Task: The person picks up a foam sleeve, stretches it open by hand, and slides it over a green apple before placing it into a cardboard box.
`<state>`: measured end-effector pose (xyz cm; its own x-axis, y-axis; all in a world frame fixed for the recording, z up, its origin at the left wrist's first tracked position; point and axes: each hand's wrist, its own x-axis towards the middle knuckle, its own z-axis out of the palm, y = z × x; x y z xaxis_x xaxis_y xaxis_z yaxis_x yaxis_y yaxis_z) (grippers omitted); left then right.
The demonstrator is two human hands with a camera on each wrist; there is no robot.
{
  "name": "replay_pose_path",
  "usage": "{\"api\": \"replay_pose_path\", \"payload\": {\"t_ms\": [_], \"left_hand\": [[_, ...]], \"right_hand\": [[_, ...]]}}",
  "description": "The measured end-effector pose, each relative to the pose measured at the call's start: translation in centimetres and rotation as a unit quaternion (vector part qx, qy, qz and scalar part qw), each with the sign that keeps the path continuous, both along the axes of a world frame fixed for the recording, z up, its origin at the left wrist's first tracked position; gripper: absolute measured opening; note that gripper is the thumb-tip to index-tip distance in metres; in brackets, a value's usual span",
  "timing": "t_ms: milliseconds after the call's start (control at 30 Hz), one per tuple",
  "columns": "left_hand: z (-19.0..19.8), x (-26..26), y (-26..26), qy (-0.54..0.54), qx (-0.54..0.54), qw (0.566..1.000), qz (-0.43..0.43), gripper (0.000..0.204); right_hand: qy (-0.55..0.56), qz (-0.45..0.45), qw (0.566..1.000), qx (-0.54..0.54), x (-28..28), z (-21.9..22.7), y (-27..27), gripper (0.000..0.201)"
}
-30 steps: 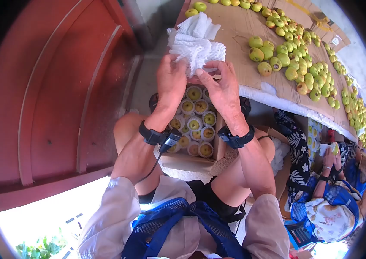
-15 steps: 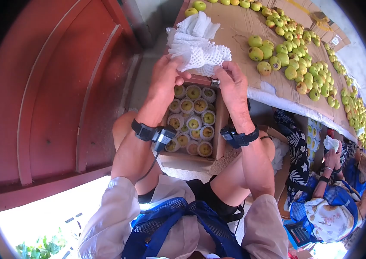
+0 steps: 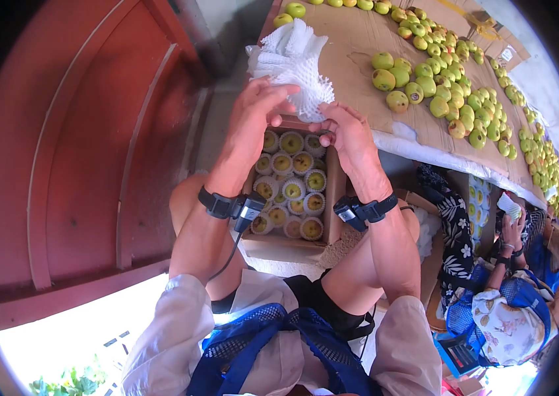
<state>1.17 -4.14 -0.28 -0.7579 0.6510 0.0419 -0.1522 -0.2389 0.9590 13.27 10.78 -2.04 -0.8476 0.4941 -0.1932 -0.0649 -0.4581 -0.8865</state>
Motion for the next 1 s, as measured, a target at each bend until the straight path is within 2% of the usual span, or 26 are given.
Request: {"api": "replay_pose_path", "payload": {"t_ms": [100,200,400,500,600,700,800,900,1000], "left_hand": [[-0.7,0.5,0.1,0.011,-0.043,0.996,0.075,0.023],[-0.4,0.3,0.4,0.003,-0.091,0.992,0.083,0.024],[-0.8,0.0,0.5,0.004,-0.076,0.996,0.051,0.021],[-1.2,-0.5,0.2,-0.029,-0.039,0.998,0.03,0.021],[-1.5,-1.3,-0.4,-0.097,0.014,0.994,-0.056,0.025],[-1.5,-1.4,-0.8,-0.118,0.015,0.991,-0.064,0.031],[-1.1,-1.4,-1.1,-0.074,-0.003,0.994,-0.077,0.033],[-0.9,-1.4,-1.1,-0.034,-0.029,0.998,-0.041,0.032],[-1.2,-1.5,-1.1,-0.043,-0.018,0.997,-0.064,0.031]], "right_hand": [[0.037,-0.001,0.998,-0.041,-0.2,-0.3,0.3,0.012],[0.04,0.004,0.999,-0.033,-0.2,0.0,0.3,0.011],[0.02,0.022,0.999,0.02,0.0,0.1,-0.1,0.009],[0.019,0.04,0.998,0.043,0.0,0.0,-0.1,0.01],[0.007,0.044,0.997,0.062,0.0,-0.2,-0.2,0.01],[0.002,0.047,0.995,0.088,0.1,-0.5,-0.1,0.012],[-0.001,0.052,0.993,0.101,-0.1,-0.6,0.0,0.013],[-0.016,0.044,0.992,0.12,-0.2,-0.1,-0.4,0.011],[-0.036,0.044,0.983,0.173,-0.4,-0.6,-0.4,0.012]]}}
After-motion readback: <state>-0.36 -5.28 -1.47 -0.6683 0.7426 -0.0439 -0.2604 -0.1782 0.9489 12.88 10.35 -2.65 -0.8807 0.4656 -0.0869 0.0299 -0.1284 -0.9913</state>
